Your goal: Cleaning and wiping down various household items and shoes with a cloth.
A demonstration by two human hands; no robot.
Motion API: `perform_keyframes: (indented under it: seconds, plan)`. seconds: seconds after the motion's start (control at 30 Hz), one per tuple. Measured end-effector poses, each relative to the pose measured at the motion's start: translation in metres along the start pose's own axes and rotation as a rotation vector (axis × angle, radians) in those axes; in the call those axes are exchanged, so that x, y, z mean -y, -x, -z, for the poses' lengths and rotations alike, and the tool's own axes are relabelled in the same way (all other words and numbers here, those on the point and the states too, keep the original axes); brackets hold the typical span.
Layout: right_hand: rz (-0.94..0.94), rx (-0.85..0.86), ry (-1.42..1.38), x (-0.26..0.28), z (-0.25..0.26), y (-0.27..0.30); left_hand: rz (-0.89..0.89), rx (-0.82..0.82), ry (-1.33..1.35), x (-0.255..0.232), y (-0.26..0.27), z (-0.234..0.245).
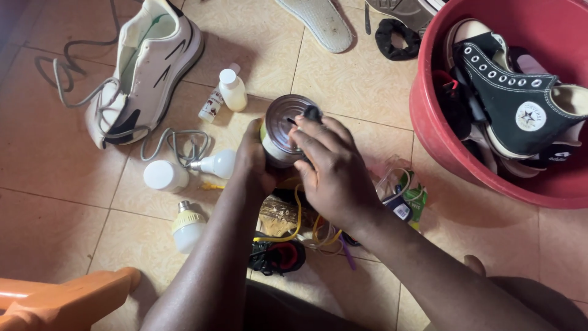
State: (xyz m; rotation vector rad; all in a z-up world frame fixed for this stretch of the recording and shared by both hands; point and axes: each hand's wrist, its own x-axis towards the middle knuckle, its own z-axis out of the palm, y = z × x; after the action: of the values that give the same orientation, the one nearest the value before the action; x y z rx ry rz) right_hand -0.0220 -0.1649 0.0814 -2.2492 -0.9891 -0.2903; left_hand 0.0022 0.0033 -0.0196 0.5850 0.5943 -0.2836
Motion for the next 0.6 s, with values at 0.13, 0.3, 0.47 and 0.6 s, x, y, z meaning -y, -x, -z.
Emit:
perform_keyframes:
  seconds: [0.13, 0.3, 0.47, 0.6]
  plan:
    - [0.019, -0.058, 0.042, -0.01, -0.003, 0.002, 0.041, 0.029, -0.088, 0.004, 0.002, -0.009]
    - [0.042, -0.091, 0.113, -0.024, -0.003, 0.002, 0.017, -0.107, -0.327, 0.011, -0.008, -0.001]
    - [0.039, -0.108, 0.127, -0.03, 0.001, 0.0, -0.085, -0.297, -0.778, 0.001, 0.011, -0.011]
    - [0.015, -0.092, 0.111, -0.032, 0.002, 0.001, -0.263, -0.436, -1.272, 0.003, 0.0, 0.004]
